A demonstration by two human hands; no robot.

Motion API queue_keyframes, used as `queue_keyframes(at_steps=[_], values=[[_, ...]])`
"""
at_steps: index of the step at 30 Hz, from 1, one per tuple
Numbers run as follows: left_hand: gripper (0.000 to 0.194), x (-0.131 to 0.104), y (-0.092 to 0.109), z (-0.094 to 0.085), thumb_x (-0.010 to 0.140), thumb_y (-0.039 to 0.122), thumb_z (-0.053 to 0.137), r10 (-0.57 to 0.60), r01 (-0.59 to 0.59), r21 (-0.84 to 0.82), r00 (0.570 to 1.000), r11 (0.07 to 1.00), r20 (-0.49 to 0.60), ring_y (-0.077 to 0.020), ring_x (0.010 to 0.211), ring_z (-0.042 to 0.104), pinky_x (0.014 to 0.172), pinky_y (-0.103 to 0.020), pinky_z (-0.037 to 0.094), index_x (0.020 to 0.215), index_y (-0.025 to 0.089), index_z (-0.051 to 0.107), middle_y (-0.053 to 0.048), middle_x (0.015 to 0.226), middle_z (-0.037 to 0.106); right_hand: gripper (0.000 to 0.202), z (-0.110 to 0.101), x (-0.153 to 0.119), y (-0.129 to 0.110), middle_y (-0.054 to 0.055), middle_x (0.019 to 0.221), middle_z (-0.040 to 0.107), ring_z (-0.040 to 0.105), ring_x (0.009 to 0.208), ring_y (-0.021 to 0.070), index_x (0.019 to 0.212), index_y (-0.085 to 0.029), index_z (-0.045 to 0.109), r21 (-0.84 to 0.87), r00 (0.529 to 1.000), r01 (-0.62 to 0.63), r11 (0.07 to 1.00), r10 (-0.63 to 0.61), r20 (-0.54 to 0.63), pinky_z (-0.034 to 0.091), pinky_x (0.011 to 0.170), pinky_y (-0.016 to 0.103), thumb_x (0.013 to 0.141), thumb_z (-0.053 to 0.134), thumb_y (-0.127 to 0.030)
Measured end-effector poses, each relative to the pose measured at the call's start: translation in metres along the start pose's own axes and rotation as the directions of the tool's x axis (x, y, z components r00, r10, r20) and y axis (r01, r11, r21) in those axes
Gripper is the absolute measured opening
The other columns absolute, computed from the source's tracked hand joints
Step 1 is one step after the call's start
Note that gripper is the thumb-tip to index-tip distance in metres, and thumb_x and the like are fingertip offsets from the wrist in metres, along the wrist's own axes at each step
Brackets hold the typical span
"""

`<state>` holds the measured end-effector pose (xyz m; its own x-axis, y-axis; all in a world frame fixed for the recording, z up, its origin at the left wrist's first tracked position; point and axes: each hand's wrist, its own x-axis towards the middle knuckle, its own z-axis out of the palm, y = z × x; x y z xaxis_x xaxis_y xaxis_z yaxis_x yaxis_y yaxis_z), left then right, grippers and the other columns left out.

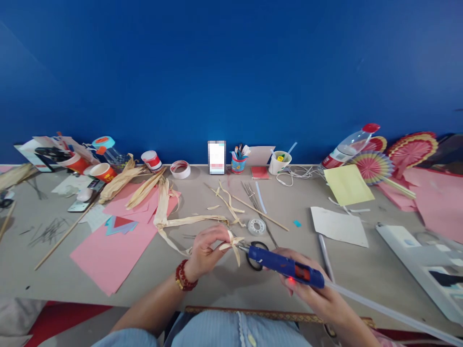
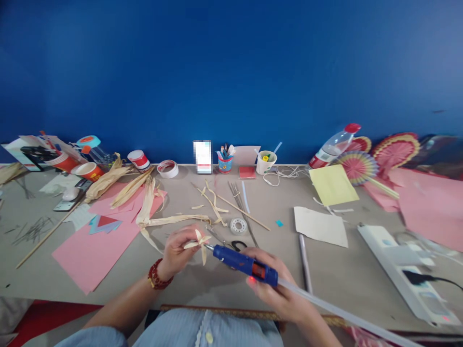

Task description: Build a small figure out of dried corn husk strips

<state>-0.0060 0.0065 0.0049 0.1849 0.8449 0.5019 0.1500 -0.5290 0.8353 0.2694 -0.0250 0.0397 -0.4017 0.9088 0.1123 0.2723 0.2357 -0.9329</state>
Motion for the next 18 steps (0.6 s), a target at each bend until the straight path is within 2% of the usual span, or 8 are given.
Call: queue_keyframes(at_steps=[12, 18], values=[[0.008, 0.0007, 0.0013, -0.0001, 0.088, 0.023, 0.062, 0.036, -0.036, -0.036, 0.999, 0.999, -0.004, -0.0185, 0.075, 0.065, 0.072, -0.033, 0.053, 0.086, 0.019, 0.068, -0.006, 0.078, 0.07, 0.037, 0.003, 0.0039, 0.0013, 0.011, 0.083, 0.07, 0.069, 0.081, 0.0255, 0.113, -0.017, 0.065, -0.03, 0.997, 0.025, 0.999, -0.023, 0.072, 0.058, 0.072, 0.032, 0.091, 0.055, -0.045], [0.012, 0.0008, 0.0016, -0.0005, 0.089, 0.027, 0.061, 0.014, -0.014, -0.034, 1.0, 0.999, 0.002, -0.0191, 0.074, 0.064, 0.072, -0.034, 0.053, 0.085, 0.018, 0.069, -0.007, 0.078, 0.07, 0.033, 0.0023, 0.009, -0.0039, 0.014, 0.102, 0.072, 0.07, 0.088, 0.0261, 0.108, -0.018, 0.067, -0.087, 0.994, 0.09, 0.992, -0.084, 0.073, 0.057, 0.079, 0.032, 0.09, 0.056, -0.044]])
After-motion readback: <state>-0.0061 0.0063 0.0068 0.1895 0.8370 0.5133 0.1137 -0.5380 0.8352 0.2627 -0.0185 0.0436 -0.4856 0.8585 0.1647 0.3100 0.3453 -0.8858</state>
